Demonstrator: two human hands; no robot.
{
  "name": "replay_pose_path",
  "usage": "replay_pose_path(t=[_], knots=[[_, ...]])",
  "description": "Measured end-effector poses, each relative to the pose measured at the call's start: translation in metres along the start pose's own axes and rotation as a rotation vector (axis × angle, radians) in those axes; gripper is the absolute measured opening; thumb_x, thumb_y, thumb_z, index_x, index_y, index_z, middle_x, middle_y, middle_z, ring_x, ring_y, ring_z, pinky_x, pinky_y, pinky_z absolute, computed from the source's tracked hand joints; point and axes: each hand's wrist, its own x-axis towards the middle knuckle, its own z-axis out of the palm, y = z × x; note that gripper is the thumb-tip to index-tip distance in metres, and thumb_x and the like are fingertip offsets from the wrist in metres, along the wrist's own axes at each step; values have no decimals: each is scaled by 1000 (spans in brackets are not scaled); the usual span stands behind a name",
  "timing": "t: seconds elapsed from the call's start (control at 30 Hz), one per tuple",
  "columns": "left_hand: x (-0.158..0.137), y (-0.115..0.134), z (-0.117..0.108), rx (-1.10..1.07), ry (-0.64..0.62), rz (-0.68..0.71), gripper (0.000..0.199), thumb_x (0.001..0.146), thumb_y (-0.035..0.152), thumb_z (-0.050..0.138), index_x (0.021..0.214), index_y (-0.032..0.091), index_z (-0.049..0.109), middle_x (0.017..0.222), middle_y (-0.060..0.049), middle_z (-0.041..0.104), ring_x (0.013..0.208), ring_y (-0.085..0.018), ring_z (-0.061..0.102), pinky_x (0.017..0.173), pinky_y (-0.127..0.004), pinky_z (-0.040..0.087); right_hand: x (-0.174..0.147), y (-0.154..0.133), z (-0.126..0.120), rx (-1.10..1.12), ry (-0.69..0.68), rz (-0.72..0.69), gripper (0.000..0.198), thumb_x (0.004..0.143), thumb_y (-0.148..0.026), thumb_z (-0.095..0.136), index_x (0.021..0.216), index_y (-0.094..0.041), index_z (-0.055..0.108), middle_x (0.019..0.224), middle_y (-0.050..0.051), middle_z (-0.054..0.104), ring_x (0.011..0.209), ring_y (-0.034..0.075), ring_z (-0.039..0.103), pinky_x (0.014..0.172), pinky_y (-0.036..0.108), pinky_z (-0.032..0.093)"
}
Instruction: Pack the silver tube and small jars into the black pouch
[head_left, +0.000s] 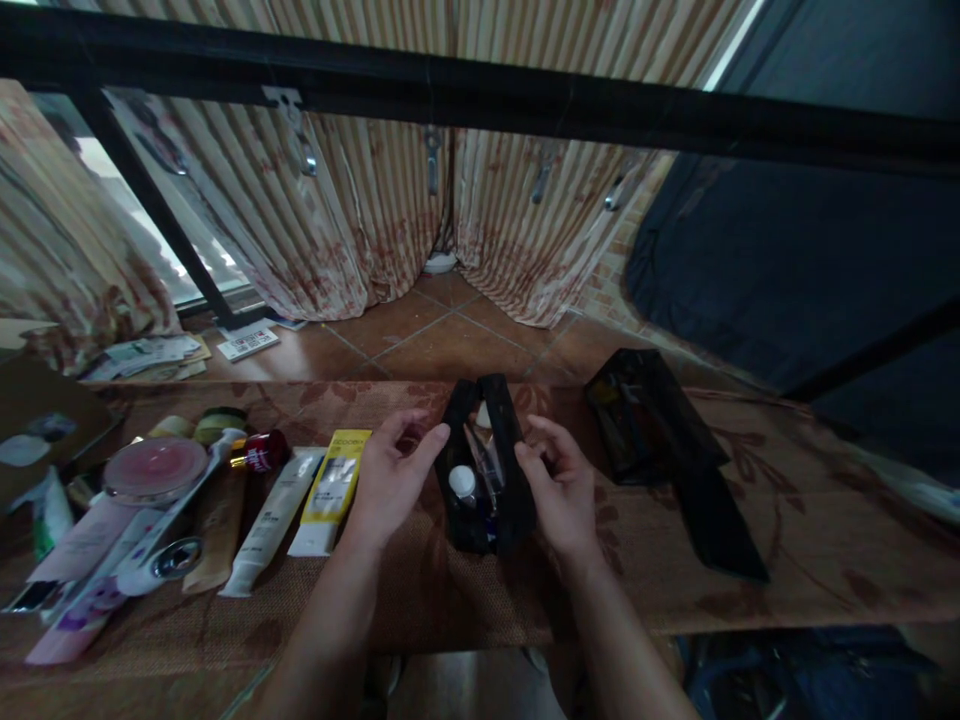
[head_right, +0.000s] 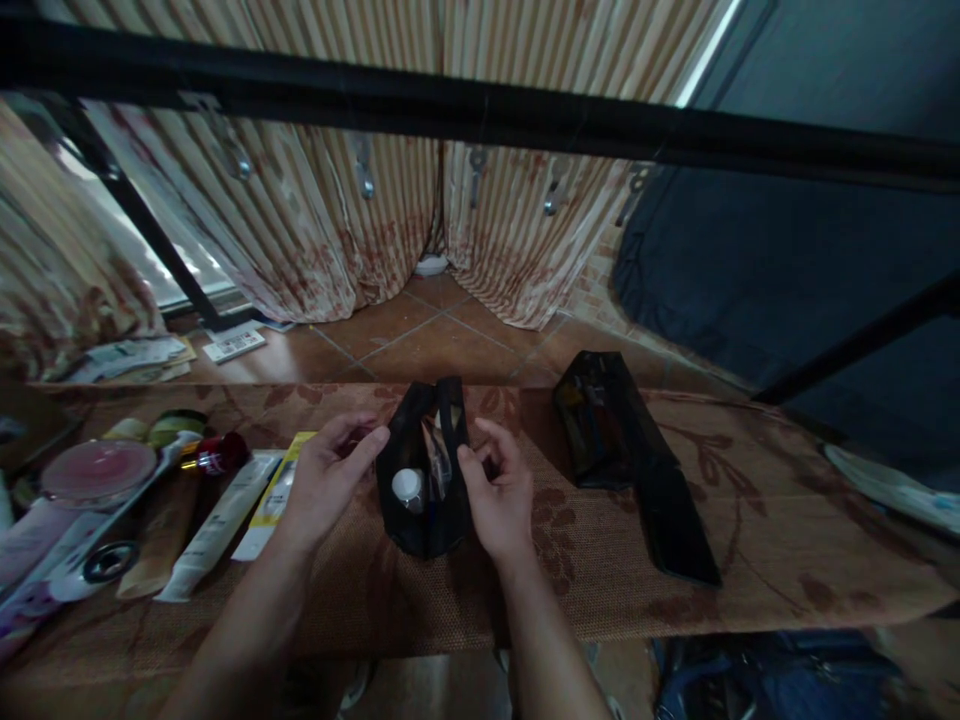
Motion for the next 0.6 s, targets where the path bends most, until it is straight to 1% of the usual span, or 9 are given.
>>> replay_pose_path(t=[0.03, 0.1, 0.17, 0.3, 0.47, 0.53, 0.6], knots=[[0, -1, 0, 2, -40, -14, 39, 74, 45, 75, 101, 18, 66, 81, -2, 69, 73, -18, 64, 69, -31, 52, 0, 0, 0, 3, -3, 9, 36, 83, -35, 67, 115, -20, 64, 65, -6, 50, 57, 11, 48, 56, 24, 42], [0, -2, 0, -1, -146, -19, 38, 74, 43, 76, 101, 18, 65, 83, -3, 71, 74, -18, 66, 68, -30, 51, 0, -2, 0, 11, -22, 16, 31, 83, -35, 67, 110, -19, 66, 64, -5, 51, 57, 11, 48, 55, 24, 42], [-1, -3, 0, -36, -204, -29, 36, 75, 40, 76, 101, 19, 65, 85, -3, 73, 75, -19, 67, 67, -30, 51, -1, -4, 1, 18, -45, 12, 26, 84, -36, 66, 104, -19, 68, 64, -4, 55, 58, 12, 51, 56, 24, 43], [-1, -4, 1, -128, -212, -74, 38, 76, 36, 74, 107, 19, 62, 76, -2, 72, 68, -18, 66, 65, -29, 49, -2, -5, 3, 50, -72, 29, 27, 86, -38, 64, 105, -20, 69, 70, -1, 63, 63, 15, 57, 60, 26, 47], [0, -2, 4, -285, -258, -169, 39, 74, 35, 75, 107, 18, 64, 83, -3, 73, 73, -17, 66, 68, -28, 50, -3, -3, 5, 93, -119, 77, 29, 88, -40, 63, 109, -21, 67, 70, -1, 64, 68, 17, 60, 63, 27, 47], [0, -1, 5, -332, -259, -215, 39, 71, 34, 77, 104, 17, 65, 82, -3, 72, 70, -16, 64, 63, -25, 48, -3, -2, 5, 113, -135, 84, 30, 88, -41, 63, 110, -21, 67, 69, 0, 65, 71, 18, 62, 63, 27, 47], [0, 1, 5, -373, -243, -247, 40, 66, 33, 79, 101, 15, 66, 79, -2, 71, 61, -11, 58, 54, -21, 41, -3, 0, 5, 134, -145, 96, 31, 88, -42, 63, 111, -22, 67, 71, 0, 66, 72, 18, 62, 63, 27, 47]])
